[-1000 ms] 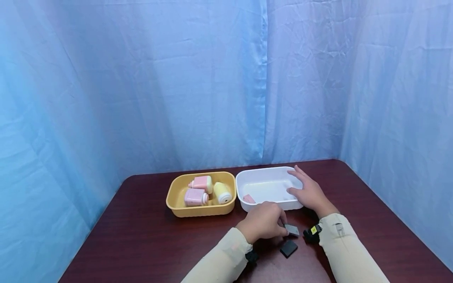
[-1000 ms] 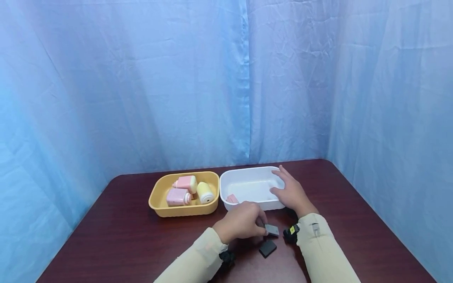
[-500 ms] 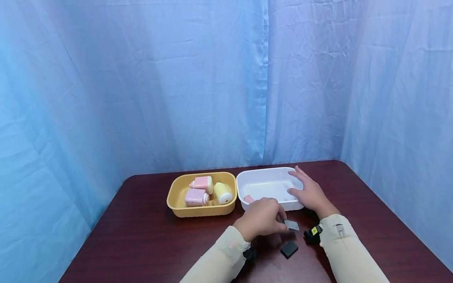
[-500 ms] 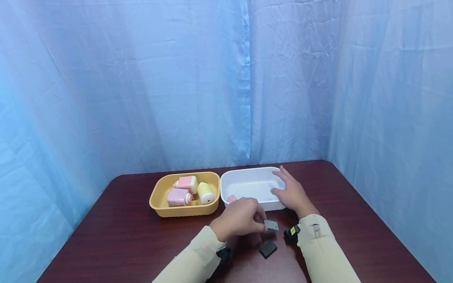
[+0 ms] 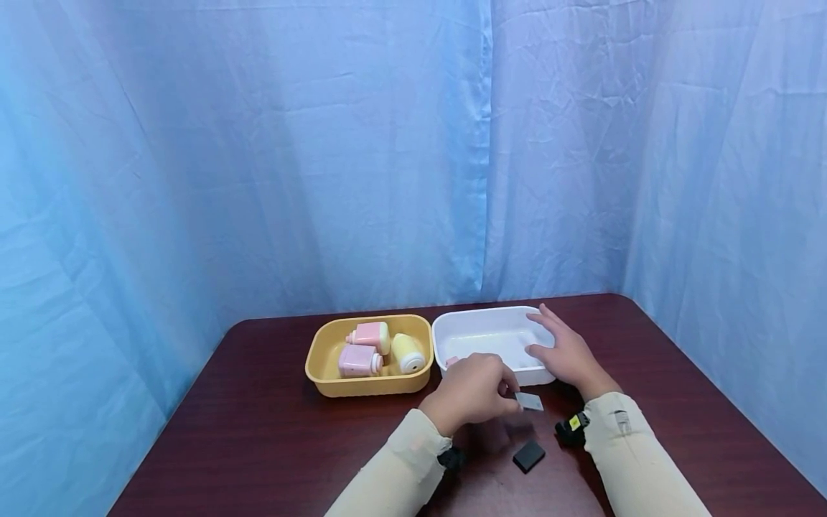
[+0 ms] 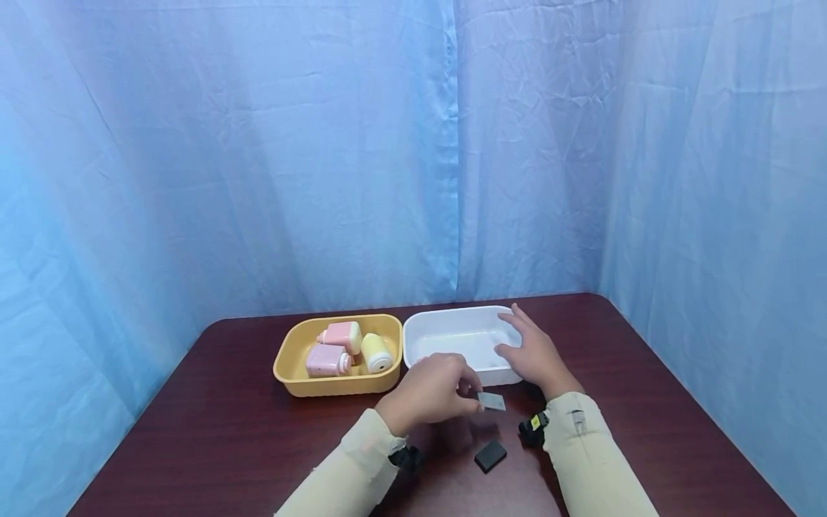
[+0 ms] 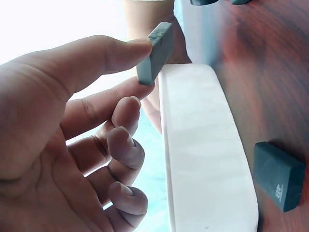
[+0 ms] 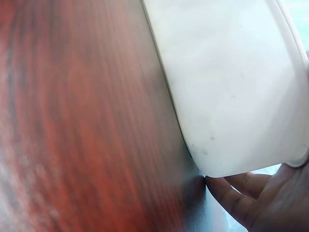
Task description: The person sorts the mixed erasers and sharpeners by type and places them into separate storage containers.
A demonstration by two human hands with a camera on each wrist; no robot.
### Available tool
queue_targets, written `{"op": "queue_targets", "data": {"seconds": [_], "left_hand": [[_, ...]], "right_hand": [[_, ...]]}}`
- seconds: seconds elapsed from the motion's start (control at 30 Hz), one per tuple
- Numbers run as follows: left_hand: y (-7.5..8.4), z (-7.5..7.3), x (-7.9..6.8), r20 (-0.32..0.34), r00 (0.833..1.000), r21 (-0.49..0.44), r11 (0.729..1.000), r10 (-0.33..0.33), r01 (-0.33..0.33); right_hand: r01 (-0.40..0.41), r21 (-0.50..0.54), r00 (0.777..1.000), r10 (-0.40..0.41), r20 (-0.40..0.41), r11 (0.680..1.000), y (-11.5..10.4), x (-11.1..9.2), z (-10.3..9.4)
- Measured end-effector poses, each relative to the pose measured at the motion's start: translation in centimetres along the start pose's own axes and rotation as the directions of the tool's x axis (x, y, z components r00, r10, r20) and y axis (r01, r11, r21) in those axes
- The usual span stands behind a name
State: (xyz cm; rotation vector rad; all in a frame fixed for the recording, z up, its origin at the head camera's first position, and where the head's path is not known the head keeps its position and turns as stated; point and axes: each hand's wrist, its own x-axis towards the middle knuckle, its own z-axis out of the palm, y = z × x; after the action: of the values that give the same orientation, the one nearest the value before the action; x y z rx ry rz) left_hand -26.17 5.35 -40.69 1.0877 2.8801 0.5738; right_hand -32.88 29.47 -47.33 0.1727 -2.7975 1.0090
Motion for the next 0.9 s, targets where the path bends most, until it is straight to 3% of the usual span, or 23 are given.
{"op": "queue_targets", "data": {"seconds": [0.2, 0.7, 0.9], "left_hand": [[-0.3, -0.6, -0.1, -0.028, 1.000, 0.017, 1.000, 0.009, -0.008], [-1.5, -1.9, -0.2, -0.123, 0.992, -0.089, 0.996, -0.009, -0.002], [-1.9, -2.1, -0.3, -0.176, 0.984, -0.061, 0.998, -0.019, 0.008]], "right_hand": [[-0.004, 0.003, 1.000, 0.003, 0.003, 1.000, 0.0, 0.0, 0.0], [-0.004, 0.004, 1.000, 0.004, 0.010, 1.000, -0.1, 0.0, -0.1], [-0.001, 0.005, 1.000, 0.000, 0.011, 1.000, -0.1, -0.1, -0.2]]}}
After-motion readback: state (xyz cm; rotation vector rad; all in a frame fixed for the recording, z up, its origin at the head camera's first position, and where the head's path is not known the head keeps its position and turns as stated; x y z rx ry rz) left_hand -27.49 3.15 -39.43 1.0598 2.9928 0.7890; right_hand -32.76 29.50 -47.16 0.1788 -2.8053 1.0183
